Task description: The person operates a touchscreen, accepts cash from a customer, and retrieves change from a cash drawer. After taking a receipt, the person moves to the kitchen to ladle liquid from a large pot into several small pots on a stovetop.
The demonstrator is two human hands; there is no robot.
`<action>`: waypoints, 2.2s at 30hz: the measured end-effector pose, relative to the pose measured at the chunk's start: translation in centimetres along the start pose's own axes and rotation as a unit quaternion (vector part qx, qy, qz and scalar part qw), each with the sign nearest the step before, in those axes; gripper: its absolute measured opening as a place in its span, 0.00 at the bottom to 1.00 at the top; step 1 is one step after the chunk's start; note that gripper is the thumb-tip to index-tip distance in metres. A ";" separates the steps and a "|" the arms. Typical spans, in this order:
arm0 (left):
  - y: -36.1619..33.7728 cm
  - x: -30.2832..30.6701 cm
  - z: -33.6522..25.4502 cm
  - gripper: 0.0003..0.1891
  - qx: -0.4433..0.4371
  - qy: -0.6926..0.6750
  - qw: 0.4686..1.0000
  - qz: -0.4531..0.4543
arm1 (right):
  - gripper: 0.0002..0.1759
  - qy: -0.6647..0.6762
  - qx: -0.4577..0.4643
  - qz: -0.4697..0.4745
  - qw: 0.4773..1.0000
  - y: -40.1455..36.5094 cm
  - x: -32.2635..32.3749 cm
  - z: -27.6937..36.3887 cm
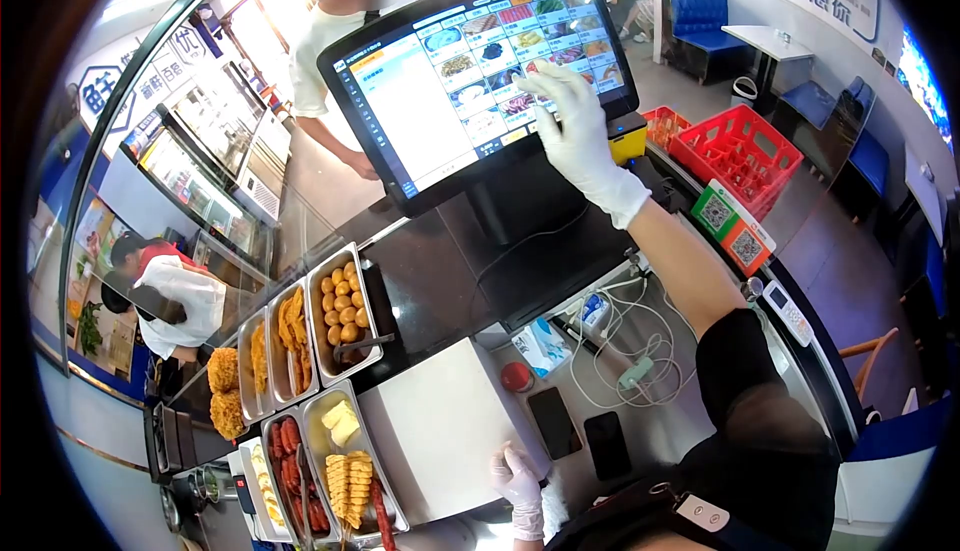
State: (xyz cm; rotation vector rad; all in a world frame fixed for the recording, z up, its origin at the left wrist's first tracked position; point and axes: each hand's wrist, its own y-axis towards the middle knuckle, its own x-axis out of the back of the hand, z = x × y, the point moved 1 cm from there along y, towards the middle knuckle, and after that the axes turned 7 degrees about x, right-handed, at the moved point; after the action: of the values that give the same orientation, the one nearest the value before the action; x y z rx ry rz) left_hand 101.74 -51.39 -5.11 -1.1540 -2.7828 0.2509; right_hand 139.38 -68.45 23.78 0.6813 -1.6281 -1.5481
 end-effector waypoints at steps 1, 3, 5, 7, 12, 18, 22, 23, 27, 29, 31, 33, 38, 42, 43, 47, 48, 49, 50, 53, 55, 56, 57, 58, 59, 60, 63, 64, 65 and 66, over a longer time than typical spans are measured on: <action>0.0 0.0 0.1 0.07 0.001 -0.009 1.000 0.001 | 0.19 -0.007 -0.002 -0.046 0.999 -0.1 0.5 0.4; -0.2 -0.1 -0.1 0.07 0.002 -0.018 1.000 0.005 | 0.17 0.008 -0.065 -0.022 0.998 -1.3 1.7 1.0; -0.3 -0.1 -0.6 0.07 0.029 -0.030 0.999 0.017 | 0.12 0.025 -0.053 -0.046 0.997 -2.1 2.1 0.5; 0.1 0.2 0.8 0.07 0.024 -0.027 0.999 0.016 | 0.11 0.023 -0.062 -0.021 0.998 -3.0 2.9 0.4; -0.3 0.1 -0.3 0.07 0.015 0.001 1.000 0.008 | 0.10 0.049 -0.112 0.026 0.992 -3.8 4.6 -0.1; 0.0 0.2 0.1 0.08 -0.022 0.064 0.998 -0.005 | 0.18 0.017 -0.033 0.037 0.999 -0.7 4.4 -2.5; -0.5 -0.2 -1.0 0.07 0.008 -0.014 1.000 0.011 | 0.20 -0.020 -0.003 0.065 0.998 3.0 2.3 -2.4; -0.4 -0.2 -0.9 0.07 -0.006 -0.006 1.000 0.006 | 0.21 -0.016 0.005 0.082 0.996 4.0 1.7 -2.5; 0.1 0.2 0.6 0.07 -0.038 0.039 0.998 -0.014 | 0.24 -0.070 0.044 0.077 0.994 6.4 -0.9 -2.7; -0.3 0.2 -0.3 0.07 -0.009 0.024 1.000 -0.014 | 0.24 -0.084 0.048 0.077 0.992 6.8 -2.2 -2.9; -0.4 -0.3 -1.0 0.08 0.019 0.005 1.000 -0.011 | 0.23 -0.107 0.059 0.091 0.988 7.2 -3.0 -3.4; -0.6 -0.2 -1.2 0.07 0.007 -0.017 1.000 -0.005 | 0.21 -0.083 0.044 0.069 0.993 6.6 -2.8 -3.0; -0.3 0.0 -0.5 0.07 0.005 0.002 1.000 -0.008 | 0.14 0.084 -0.032 -0.064 0.994 4.3 2.2 2.6; -0.1 -0.2 -0.3 0.07 0.002 -0.015 1.000 -0.007 | 0.11 0.240 -0.116 -0.012 0.964 -1.9 6.8 9.0; -0.1 -0.2 -0.4 0.07 0.000 -0.017 1.000 -0.009 | 0.11 0.356 -0.204 -0.012 0.912 -4.1 7.4 10.9; -0.5 -0.2 -1.4 0.07 0.031 -0.035 0.999 0.007 | 0.13 0.588 -0.462 0.094 0.657 -13.4 8.0 16.8; -0.7 -0.3 -1.8 0.07 0.024 -0.033 0.999 0.012 | 0.14 0.609 -0.485 0.117 0.617 -15.5 8.0 18.0; -0.6 -0.3 -1.5 0.08 -0.002 -0.022 1.000 0.014 | 0.16 0.633 -0.516 0.116 0.565 -17.4 8.1 19.2; -0.5 -0.2 -1.5 0.08 -0.002 -0.022 1.000 0.011 | 0.18 0.656 -0.543 0.114 0.512 -19.1 8.0 20.2; 0.1 0.5 -0.3 0.13 0.029 -0.028 0.998 0.054 | 0.24 0.774 -0.575 0.046 0.261 -22.6 7.8 22.6; 0.1 0.2 -1.8 0.15 0.034 -0.089 0.994 0.050 | 0.26 0.802 -0.573 0.025 0.168 -23.0 7.7 24.1; 0.3 -0.5 -3.1 0.18 0.038 -0.151 0.986 0.054 | 0.29 0.800 -0.585 -0.005 0.130 -22.3 7.9 25.1; 0.1 -1.3 -5.1 0.18 0.040 -0.151 0.986 0.053 | 0.32 0.797 -0.596 -0.035 0.093 -21.5 8.1 26.1; -0.4 -2.3 -7.7 0.19 0.097 -0.319 0.938 0.098 | 0.32 0.796 -0.597 -0.035 0.093 -20.6 8.3 27.0; -0.8 -3.0 -9.6 0.19 0.150 -0.475 0.856 0.139 | 0.34 0.759 -0.620 0.042 0.195 -19.8 8.4 28.0; -0.8 -3.4 -11.1 0.19 0.149 -0.475 0.856 0.136 | 0.37 0.709 -0.629 0.120 0.294 -19.3 8.6 28.5; -0.7 -3.5 -12.8 0.15 0.157 -0.481 0.814 0.285 | 0.42 0.730 -0.676 -0.022 0.097 -18.1 9.5 28.9; -1.0 -3.4 -12.6 0.15 0.154 -0.481 0.815 0.285 | 0.44 0.742 -0.663 -0.052 0.091 -17.4 9.9 29.0; -1.3 -3.6 -12.6 0.15 0.151 -0.480 0.814 0.289 | 0.49 0.742 -0.659 -0.061 0.109 -16.8 10.4 29.2; -1.9 -3.7 -12.9 0.14 0.148 -0.479 0.814 0.294 | 0.49 0.745 -0.656 -0.059 0.109 -16.9 10.6 29.3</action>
State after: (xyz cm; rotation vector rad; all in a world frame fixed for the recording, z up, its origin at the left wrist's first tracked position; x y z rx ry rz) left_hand 105.32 -53.96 7.74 -2.2107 -2.7097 1.6780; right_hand 107.27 -62.31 10.02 0.6029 1.4338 -0.7003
